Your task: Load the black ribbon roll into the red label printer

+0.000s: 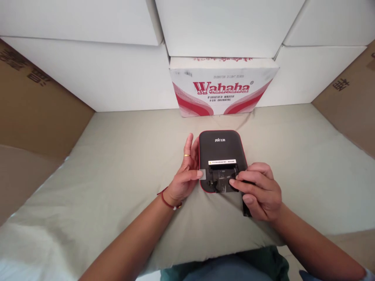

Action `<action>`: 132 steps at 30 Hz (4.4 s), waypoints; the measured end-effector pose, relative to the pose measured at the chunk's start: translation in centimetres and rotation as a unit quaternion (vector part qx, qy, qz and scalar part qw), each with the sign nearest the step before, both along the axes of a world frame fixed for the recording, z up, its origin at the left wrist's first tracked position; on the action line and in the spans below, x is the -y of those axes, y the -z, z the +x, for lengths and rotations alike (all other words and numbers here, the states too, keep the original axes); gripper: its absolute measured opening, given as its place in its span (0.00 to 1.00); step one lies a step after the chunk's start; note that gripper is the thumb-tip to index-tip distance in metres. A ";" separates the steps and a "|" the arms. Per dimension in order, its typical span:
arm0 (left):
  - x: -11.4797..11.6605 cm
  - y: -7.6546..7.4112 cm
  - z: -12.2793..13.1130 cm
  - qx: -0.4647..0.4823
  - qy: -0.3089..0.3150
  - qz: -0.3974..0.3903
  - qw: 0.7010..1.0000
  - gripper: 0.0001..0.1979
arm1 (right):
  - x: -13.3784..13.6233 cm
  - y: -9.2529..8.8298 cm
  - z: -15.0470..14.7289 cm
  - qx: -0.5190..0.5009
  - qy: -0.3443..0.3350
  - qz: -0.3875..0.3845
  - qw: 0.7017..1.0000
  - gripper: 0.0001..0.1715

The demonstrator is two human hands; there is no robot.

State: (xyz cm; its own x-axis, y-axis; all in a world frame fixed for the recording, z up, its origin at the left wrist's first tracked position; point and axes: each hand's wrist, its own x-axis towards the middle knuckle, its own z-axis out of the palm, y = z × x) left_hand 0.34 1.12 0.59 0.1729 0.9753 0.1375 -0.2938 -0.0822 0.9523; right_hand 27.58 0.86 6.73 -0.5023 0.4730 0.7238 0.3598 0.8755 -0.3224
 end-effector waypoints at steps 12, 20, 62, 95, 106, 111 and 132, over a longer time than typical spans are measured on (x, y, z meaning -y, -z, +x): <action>0.0 0.5 0.3 0.057 -0.001 -0.009 0.998 0.59 | -0.2 -2.2 0.4 0.073 -0.054 0.063 0.994 0.19; -0.5 0.9 0.6 0.076 -0.004 -0.016 0.997 0.57 | -3.1 -7.9 -3.5 0.214 0.133 -0.280 0.926 0.18; -1.4 1.2 0.3 0.087 -0.042 -0.023 0.995 0.47 | -4.9 -2.5 9.5 0.176 0.287 -0.377 0.863 0.24; 4.2 -1.1 1.4 -0.322 -0.290 0.390 0.813 0.25 | -6.3 -8.9 -7.6 0.421 0.207 -0.285 0.836 0.23; 4.0 -1.2 1.7 -0.376 -0.201 0.398 0.812 0.42 | -7.9 -8.6 -9.9 0.487 0.242 -0.258 0.799 0.21; 3.7 -1.2 1.7 -0.393 -0.209 0.412 0.795 0.38 | -7.5 -8.9 -9.1 0.440 0.201 -0.283 0.828 0.20; 4.8 -3.6 2.4 -0.470 -0.219 0.508 0.688 0.13 | -10.6 -5.1 -3.1 -0.109 0.056 -0.288 0.950 0.34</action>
State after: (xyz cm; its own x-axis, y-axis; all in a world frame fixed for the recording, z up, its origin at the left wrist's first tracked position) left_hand 2.71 -3.67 4.22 0.3710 0.4445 0.8154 0.6768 -0.7306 0.0903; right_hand 24.49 11.46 11.79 -0.2932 0.8636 0.4101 0.3089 0.4915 -0.8142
